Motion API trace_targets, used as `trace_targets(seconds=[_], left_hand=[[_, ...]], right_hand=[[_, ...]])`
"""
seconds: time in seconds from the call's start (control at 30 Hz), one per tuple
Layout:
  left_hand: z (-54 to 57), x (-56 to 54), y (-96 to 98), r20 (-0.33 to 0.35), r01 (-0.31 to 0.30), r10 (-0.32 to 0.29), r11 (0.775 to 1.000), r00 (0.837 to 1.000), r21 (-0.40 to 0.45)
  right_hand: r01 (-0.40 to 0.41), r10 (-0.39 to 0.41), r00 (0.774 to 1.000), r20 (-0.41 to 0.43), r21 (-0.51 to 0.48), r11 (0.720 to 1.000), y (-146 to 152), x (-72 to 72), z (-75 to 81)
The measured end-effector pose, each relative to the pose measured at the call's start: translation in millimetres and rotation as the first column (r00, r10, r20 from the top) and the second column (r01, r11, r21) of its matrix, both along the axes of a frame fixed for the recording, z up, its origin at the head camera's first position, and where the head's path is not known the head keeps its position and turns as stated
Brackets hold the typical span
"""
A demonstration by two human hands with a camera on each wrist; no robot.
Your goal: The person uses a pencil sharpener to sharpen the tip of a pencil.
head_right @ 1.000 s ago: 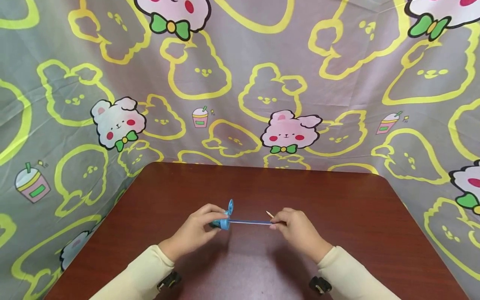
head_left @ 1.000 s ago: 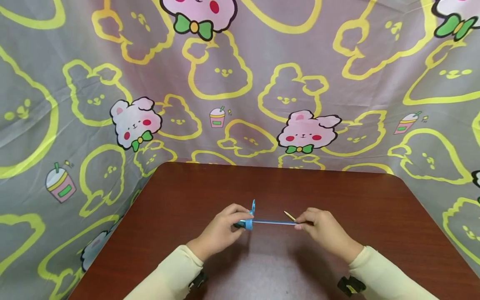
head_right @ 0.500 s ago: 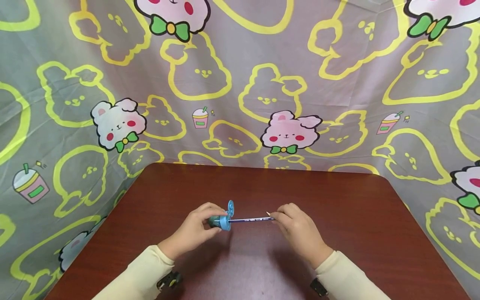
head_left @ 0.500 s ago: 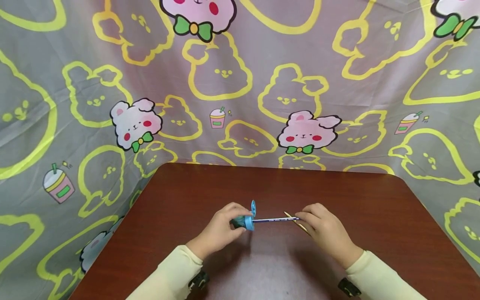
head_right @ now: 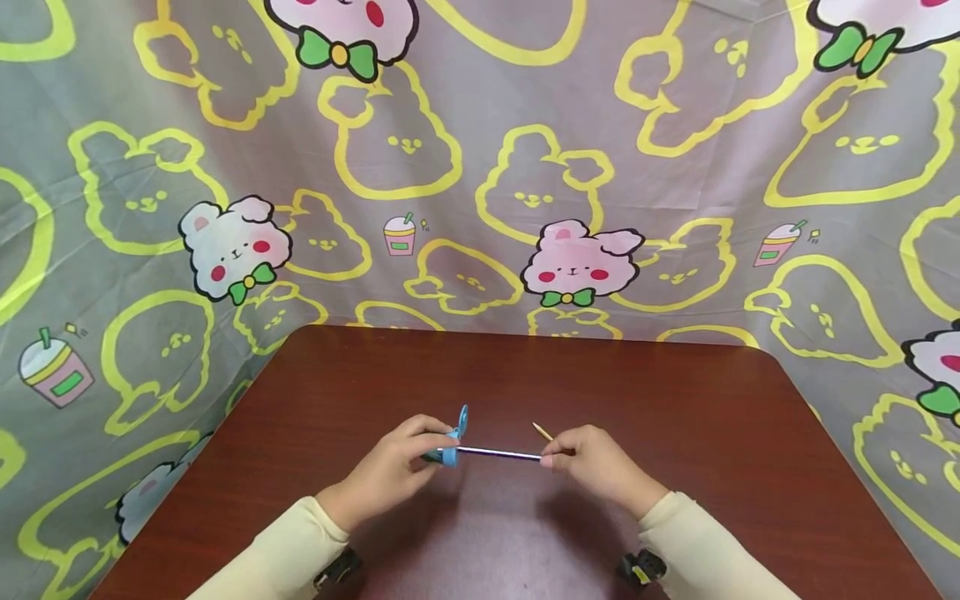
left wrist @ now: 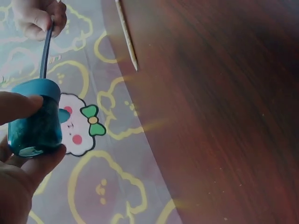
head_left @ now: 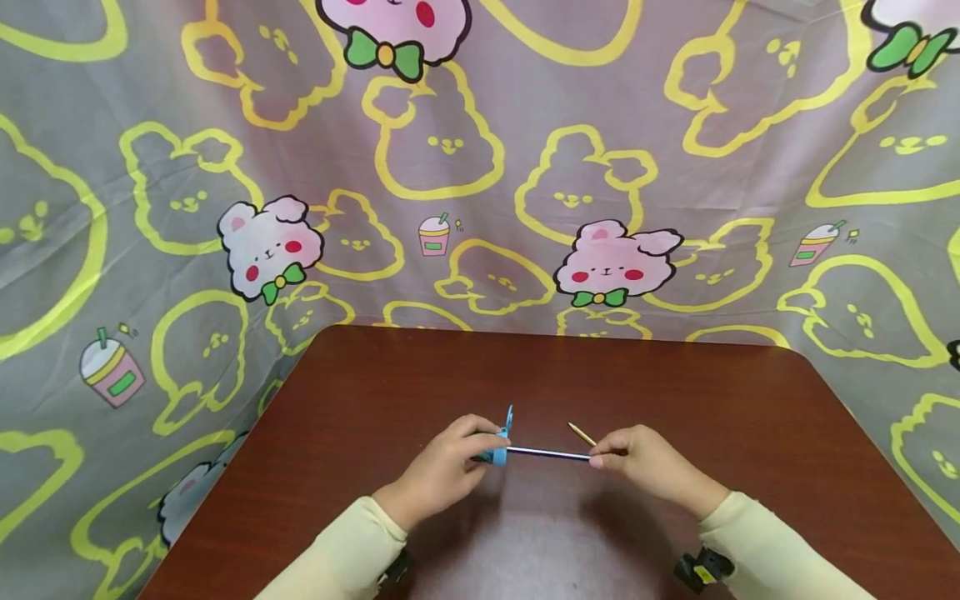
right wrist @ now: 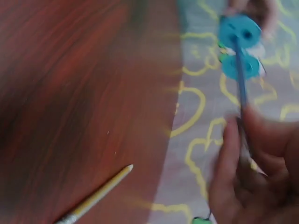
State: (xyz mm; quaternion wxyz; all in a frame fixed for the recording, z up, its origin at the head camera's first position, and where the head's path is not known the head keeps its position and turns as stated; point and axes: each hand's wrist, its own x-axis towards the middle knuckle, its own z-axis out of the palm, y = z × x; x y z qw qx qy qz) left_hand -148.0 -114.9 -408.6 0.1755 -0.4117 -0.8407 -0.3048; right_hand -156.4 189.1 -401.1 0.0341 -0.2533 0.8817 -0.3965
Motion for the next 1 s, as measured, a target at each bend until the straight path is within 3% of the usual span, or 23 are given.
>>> trace_targets(seconds=[0.03, 0.07, 0.1, 0.17, 0.23, 0.27, 0.3, 0.33, 0.37, 0.4, 0.43, 0.5, 0.53, 0.57, 0.6, 0.67, 0.73, 0.8, 0.83, 0.87, 0.9, 0.93, 1.0], left_hand=[[0.0, 0.1, -0.6, 0.038, -0.013, 0.012, 1.0, 0.999, 0.021], [-0.1, -0.3, -0.9, 0.084, -0.027, 0.023, 0.999, 0.996, 0.046], [0.0, -0.9, -1.1, 0.125, -0.041, 0.032, 0.996, 0.992, 0.074], [0.9, -1.9, -1.0, 0.191, -0.069, 0.045, 0.99, 0.981, 0.123], [3.0, -2.0, -0.7, 0.24, -0.091, 0.051, 0.983, 0.969, 0.161], [3.6, -2.1, -0.6, 0.256, -0.097, 0.05, 0.98, 0.965, 0.173], [4.3, -2.2, -0.4, 0.262, -0.099, 0.049, 0.979, 0.964, 0.18], [4.8, -2.0, -0.3, 0.263, -0.099, 0.048, 0.978, 0.963, 0.184], [5.3, -1.6, -0.2, 0.259, -0.095, 0.045, 0.979, 0.965, 0.182], [5.8, -1.2, -0.1, 0.246, -0.085, 0.041, 0.981, 0.968, 0.172], [5.9, -0.8, 0.0, 0.224, -0.073, 0.037, 0.985, 0.974, 0.154], [5.5, 0.2, 0.2, 0.153, -0.041, 0.025, 0.993, 0.988, 0.107], [5.4, 0.7, 0.4, 0.109, -0.029, 0.021, 0.997, 0.994, 0.077], [5.3, 1.3, 0.5, 0.068, -0.018, 0.015, 0.999, 0.998, 0.045], [4.9, 1.7, 0.8, 0.023, -0.008, 0.008, 1.0, 1.0, 0.013], [4.6, 2.8, 1.3, -0.048, 0.004, -0.005, 1.0, 0.999, -0.03], [4.8, 3.6, 2.0, -0.075, 0.008, -0.012, 0.999, 0.997, -0.045], [4.6, 3.6, 2.5, -0.059, 0.006, -0.008, 1.0, 0.998, -0.029], [4.3, 3.2, 2.6, -0.031, 0.002, -0.002, 1.0, 1.0, -0.009], [4.3, 2.8, 2.7, -0.002, -0.007, 0.007, 1.0, 1.0, 0.012], [4.3, 2.4, 2.5, 0.038, -0.017, 0.015, 0.999, 0.999, 0.037], [4.5, 2.1, 2.2, 0.075, -0.026, 0.022, 0.998, 0.997, 0.061], [4.8, 1.2, 1.0, 0.144, -0.049, 0.033, 0.993, 0.989, 0.11]], right_hand=[[-0.001, 0.005, 0.99, -0.139, 0.028, 1.0, -2, 0.3, -1.3], [0.009, 0.008, 0.956, -0.293, 0.055, 0.998, -4, 0.7, -2.9], [0.027, 0.007, 0.896, -0.444, 0.071, 0.997, -6, 0.8, -4.7], [0.044, 0.003, 0.751, -0.661, 0.055, 0.998, -9, 0.6, -7.2], [0.034, 0.0, 0.623, -0.782, 0.028, 0.999, -11, -0.3, -8.5], [0.031, -0.004, 0.577, -0.817, 0.017, 0.999, -12, -0.6, -8.8], [0.026, -0.007, 0.555, -0.832, 0.009, 1.0, -13, -0.5, -8.9], [0.017, -0.008, 0.556, -0.831, 0.001, 1.0, -13, -0.2, -8.8], [0.012, -0.008, 0.578, -0.816, -0.002, 1.0, -13, 0.5, -8.7], [0.009, -0.009, 0.629, -0.777, -0.005, 1.0, -13, 1.8, -8.2], [0.01, -0.011, 0.695, -0.719, -0.006, 1.0, -12, 3.3, -7.3], [0.022, -0.026, 0.863, -0.505, -0.015, 1.0, -11, 5.5, -4.4], [0.029, -0.036, 0.929, -0.368, -0.025, 0.999, -10, 6.0, -2.0], [0.036, -0.044, 0.977, -0.209, -0.039, 0.999, -9, 5.9, 0.3], [0.045, -0.048, 0.997, -0.055, -0.049, 0.998, -7, 5.5, 2.6], [0.057, -0.049, 0.986, 0.159, -0.047, 0.997, -4, 3.9, 6.3], [0.041, -0.036, 0.98, 0.194, -0.02, 0.999, -2, 2.7, 7.5], [0.035, -0.037, 0.995, 0.087, 0.024, 0.999, -2, 2.9, 6.5], [0.046, -0.045, 0.999, -0.021, 0.048, 0.998, -4, 3.7, 5.4], [0.07, -0.058, 0.987, -0.147, 0.072, 0.995, -5, 4.7, 3.8], [0.092, -0.064, 0.957, -0.284, 0.083, 0.992, -6, 5.2, 2.0], [0.107, -0.064, 0.911, -0.408, 0.082, 0.991, -8, 5.1, 0.3], [0.107, -0.05, 0.789, -0.612, 0.056, 0.993, -10, 4.3, -2.5]])
